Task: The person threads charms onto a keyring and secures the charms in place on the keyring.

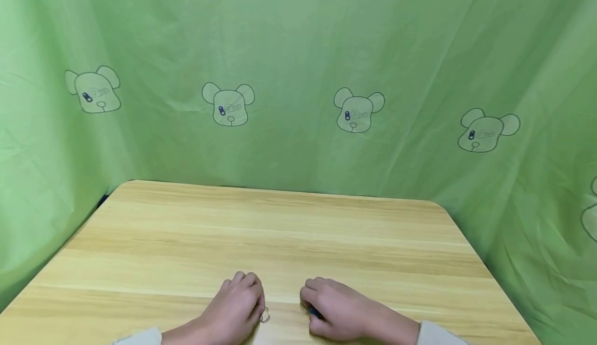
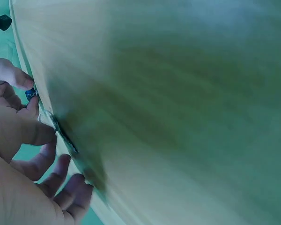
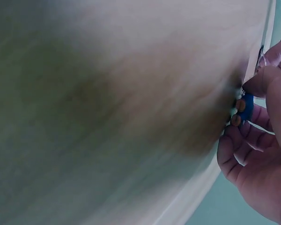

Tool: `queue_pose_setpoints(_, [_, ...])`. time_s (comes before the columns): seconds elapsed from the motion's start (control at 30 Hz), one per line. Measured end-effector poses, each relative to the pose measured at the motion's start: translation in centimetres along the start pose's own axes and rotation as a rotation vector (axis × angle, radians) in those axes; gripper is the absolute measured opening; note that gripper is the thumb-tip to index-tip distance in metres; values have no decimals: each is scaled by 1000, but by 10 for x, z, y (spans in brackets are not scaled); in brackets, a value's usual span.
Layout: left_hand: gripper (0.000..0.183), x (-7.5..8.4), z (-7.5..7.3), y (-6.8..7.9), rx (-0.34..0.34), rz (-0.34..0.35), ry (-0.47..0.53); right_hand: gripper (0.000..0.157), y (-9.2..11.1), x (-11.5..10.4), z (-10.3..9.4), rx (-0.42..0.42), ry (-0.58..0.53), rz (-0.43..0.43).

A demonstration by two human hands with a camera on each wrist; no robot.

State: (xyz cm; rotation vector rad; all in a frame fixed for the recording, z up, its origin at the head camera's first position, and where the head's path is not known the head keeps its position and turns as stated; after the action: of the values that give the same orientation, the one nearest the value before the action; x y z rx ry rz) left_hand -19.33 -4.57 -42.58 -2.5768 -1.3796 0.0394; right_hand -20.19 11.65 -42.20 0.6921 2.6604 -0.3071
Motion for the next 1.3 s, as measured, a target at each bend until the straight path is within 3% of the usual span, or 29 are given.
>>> queue_pose_setpoints(0.07, [14, 0, 0, -1, 4, 6, 58, 16, 0, 2, 0, 5, -37, 14])
queue_pose_setpoints(0.3, [8, 0, -6, -6, 23, 52, 398, 15, -2, 5, -2, 42, -67, 31])
queue_pose_setpoints(0.43, [6, 1, -6, -9, 16, 105, 518, 13, -2, 7, -6, 58, -93, 48])
queue_pose_setpoints(0.63, [7, 0, -2, -12, -31, 91, 681, 9, -3, 12, -13, 72, -230, 109])
queue_pose_setpoints(0.87, [6, 1, 1, -15, -81, 88, 768, 8, -5, 22, -17, 98, -428, 201])
queue_pose_setpoints(1.03, [7, 0, 0, -18, -79, 83, 793, 10, -7, 23, -20, 139, -553, 222])
queue_pose_setpoints(1.3, [8, -2, -6, -29, -41, 38, 785, 7, -14, 24, -37, 288, -679, 280])
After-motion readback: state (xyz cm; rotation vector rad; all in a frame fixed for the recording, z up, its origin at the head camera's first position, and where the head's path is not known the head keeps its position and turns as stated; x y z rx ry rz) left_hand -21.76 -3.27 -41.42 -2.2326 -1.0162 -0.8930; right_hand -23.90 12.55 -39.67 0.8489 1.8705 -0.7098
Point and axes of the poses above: each hand's wrist, its own y-axis away from the middle knuckle, its own z-axis out of the palm, x = y × z, the point moved 7 cm from there along -y, towards the middle knuckle, and after that the axes turned 15 degrees about -y, right-handed, at the moved point
